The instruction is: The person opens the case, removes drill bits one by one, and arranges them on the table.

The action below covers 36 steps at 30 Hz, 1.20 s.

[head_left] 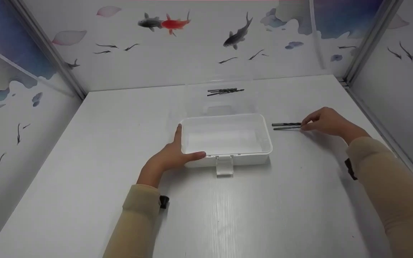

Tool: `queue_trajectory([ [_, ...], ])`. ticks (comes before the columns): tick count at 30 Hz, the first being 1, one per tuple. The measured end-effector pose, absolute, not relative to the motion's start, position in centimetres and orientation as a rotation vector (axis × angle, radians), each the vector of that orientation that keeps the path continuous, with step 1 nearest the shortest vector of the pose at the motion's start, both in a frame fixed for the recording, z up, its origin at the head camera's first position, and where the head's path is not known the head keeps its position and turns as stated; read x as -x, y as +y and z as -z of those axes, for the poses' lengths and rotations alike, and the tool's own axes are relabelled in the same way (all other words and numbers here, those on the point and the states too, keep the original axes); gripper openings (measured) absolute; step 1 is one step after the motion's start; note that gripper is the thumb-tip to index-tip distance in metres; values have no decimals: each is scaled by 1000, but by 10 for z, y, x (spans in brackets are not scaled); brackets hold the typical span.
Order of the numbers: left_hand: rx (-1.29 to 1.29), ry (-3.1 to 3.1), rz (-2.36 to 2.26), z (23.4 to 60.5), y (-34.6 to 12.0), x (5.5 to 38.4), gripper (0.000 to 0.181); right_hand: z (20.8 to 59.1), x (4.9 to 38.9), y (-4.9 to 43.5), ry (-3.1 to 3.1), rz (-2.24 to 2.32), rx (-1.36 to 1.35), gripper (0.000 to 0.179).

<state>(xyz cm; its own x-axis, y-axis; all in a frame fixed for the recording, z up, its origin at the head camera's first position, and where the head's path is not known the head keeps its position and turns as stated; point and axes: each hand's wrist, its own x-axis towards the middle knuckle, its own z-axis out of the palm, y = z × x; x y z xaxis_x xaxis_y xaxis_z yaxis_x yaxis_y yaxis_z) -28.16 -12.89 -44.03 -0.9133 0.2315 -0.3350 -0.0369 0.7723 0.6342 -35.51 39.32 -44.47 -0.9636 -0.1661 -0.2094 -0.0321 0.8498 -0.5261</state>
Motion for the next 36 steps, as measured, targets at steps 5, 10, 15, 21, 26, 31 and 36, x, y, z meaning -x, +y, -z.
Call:
queue_trajectory([
  [5,-147,2567,-925,440,-129,281,147,446,354,390,2785,778,155,33],
  [10,-146,2567,-919,440,-129,281,146,446,354,387,2775,790,128,29],
  [15,-144,2566,-917,441,-129,281,147,446,354,386,2771,778,133,30],
  [21,-142,2560,-923,441,-129,281,147,447,355,384,2779,766,144,29],
  [26,-146,2562,-921,441,-129,281,146,449,357,386,2799,755,165,27],
  [31,-147,2563,-917,442,-129,282,145,451,358,387,2805,751,161,27],
  [36,-153,2566,-908,442,-129,282,143,452,358,387,2796,761,147,25],
])
